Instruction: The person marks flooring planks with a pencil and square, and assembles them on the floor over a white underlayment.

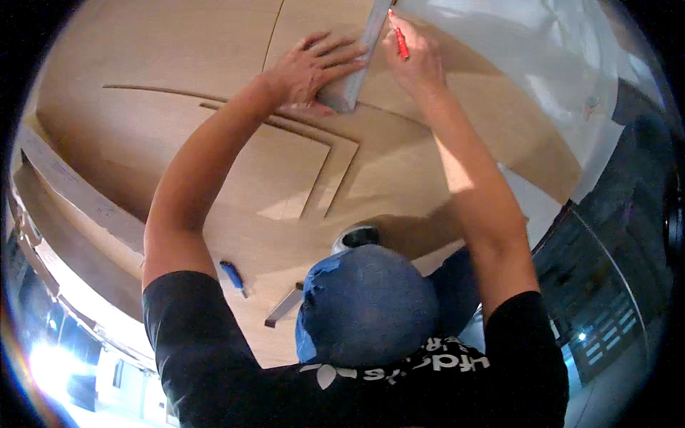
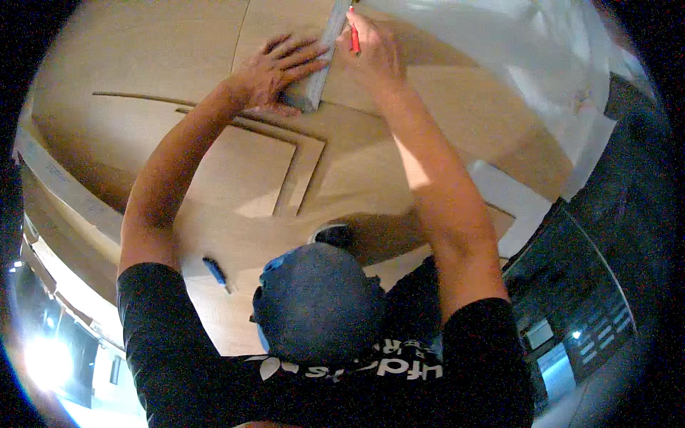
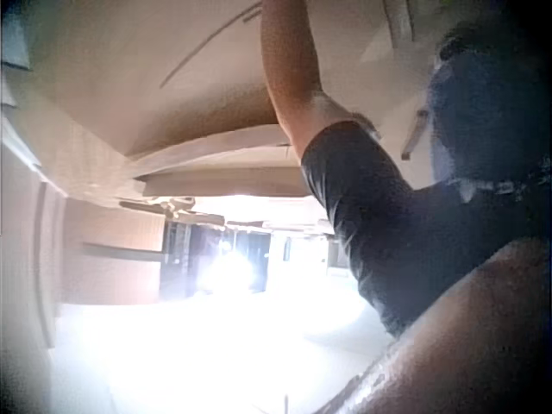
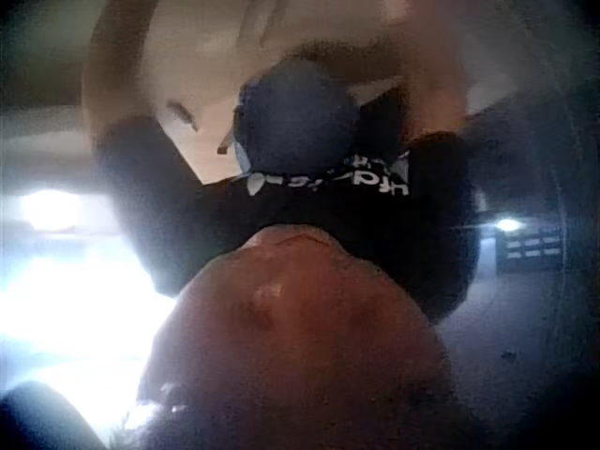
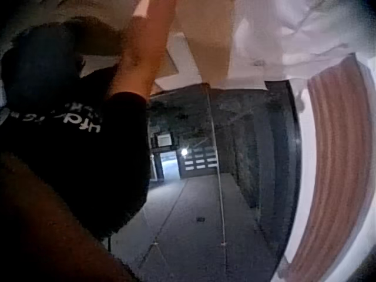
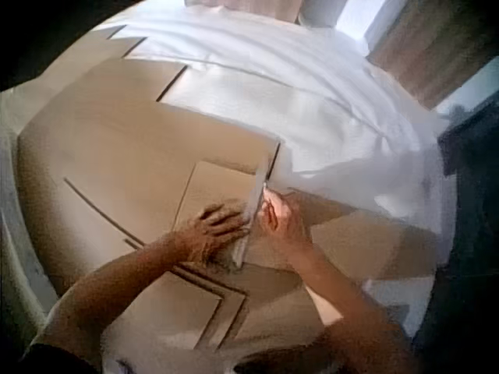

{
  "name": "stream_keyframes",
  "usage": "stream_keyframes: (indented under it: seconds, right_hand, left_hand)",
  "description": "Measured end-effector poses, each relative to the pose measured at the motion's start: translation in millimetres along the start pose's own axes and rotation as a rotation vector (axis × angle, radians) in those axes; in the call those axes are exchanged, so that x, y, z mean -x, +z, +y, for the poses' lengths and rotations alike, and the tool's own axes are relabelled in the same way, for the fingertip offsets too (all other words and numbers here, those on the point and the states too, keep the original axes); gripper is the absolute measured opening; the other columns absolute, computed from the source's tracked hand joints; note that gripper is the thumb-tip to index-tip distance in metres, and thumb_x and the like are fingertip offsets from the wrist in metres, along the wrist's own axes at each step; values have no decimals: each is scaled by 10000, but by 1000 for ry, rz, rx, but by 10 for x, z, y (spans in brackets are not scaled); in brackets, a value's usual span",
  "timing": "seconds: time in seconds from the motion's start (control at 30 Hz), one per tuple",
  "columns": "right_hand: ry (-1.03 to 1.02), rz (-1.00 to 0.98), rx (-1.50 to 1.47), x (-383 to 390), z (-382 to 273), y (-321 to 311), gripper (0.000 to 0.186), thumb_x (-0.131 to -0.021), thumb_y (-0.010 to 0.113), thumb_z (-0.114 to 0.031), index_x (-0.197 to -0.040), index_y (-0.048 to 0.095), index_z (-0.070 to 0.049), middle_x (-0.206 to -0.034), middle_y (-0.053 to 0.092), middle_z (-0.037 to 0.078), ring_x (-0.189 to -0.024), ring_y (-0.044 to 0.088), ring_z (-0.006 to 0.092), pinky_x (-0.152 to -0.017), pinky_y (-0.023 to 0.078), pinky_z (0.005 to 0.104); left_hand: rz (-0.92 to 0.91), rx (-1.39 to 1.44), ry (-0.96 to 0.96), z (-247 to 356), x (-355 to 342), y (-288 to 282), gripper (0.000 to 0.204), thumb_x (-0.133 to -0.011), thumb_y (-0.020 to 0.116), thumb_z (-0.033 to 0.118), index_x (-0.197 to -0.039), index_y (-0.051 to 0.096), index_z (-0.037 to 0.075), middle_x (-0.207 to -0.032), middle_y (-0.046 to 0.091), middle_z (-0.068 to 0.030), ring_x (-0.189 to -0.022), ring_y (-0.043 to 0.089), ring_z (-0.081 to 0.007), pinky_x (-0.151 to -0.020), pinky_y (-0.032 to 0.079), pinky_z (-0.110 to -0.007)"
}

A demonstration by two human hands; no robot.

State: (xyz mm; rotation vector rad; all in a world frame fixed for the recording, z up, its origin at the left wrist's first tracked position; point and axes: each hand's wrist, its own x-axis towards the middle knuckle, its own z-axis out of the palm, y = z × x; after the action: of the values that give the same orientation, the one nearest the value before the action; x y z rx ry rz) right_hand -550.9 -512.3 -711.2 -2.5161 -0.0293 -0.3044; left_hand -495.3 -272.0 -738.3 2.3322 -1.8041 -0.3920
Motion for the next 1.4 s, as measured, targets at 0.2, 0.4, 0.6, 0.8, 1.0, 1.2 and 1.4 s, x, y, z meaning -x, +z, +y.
stream_keyframes:
  seconds: [0.2, 0.4, 0.6, 0.8, 1.0, 1.2, 1.4]
  right_hand:
    - [167, -455, -135, 949, -945, -484, 264, -926, 631, -138, -1150, 693, -13, -877, 713, 200, -771, 702, 379, -699, 565, 412]
    - [49, -148, -127, 1925, -1093, -1230, 328, -903, 622, -37, -1228, 628, 3, -1072, 703, 203, -960, 678, 358, -867, 541, 416]
    - [-92, -518, 202, 3321, -389, -1473, 432, -906, 586, -32, -1337, 565, -22, -1119, 675, 197, -1012, 642, 372, -881, 525, 455]
    - [141, -616, 232, 3184, -320, -1188, 565, -877, 612, -94, -1426, 484, -55, -1223, 619, 200, -1067, 620, 392, -927, 504, 455]
    - [59, -418, 65, 1693, -1065, -398, 562, -966, 636, -300, -1416, 468, -7, -1362, 556, 239, -1253, 521, 416, -1057, 445, 528]
    - [29, -644, 251, 1410, -1539, 135, 571, -978, 627, -395, -1347, 523, 28, -1333, 545, 257, -1259, 524, 427, -1040, 455, 539]
    - [210, -711, 173, 1185, -1655, 280, 816, -931, 572, -664, -1316, 565, 55, -1228, 632, 292, -1184, 579, 458, -993, 487, 513]
  left_hand:
    - [58, 33, 9, -8, 66, -185, 991, -778, 751, 601, -1572, 350, 164, -1651, 289, -97, -1534, 204, -324, -1232, 156, -551]
    - [12, 9, -23, 114, 140, -289, 1034, -772, 741, 630, -1580, 279, 179, -1663, 209, -77, -1535, 138, -313, -1224, 155, -539]
    - [184, -64, -299, 873, 883, -132, 311, -962, 593, 257, -1247, 627, 137, -1337, 607, -44, -1219, 590, -243, -1068, 439, -456]
    - [171, 43, -498, 2540, 2308, -311, 300, -865, 658, 130, -1159, 682, 180, -1176, 607, -39, -1107, 588, -207, -883, 434, -423]
    - [-52, 304, -796, 4021, 3499, 363, 321, -866, 676, 169, -1186, 668, 182, -1168, 615, -64, -1162, 572, -271, -912, 441, -468]
    - [737, 1116, -1539, 3471, 2744, 558, 459, -959, 684, 274, -1314, 538, 21, -1276, 564, -161, -1120, 598, -317, -946, 503, -454]
    - [1260, 2000, -1648, 2682, 2403, 732, 366, -986, 658, 261, -1237, 549, 18, -1063, 555, -96, -1012, 594, -241, -959, 522, -399]
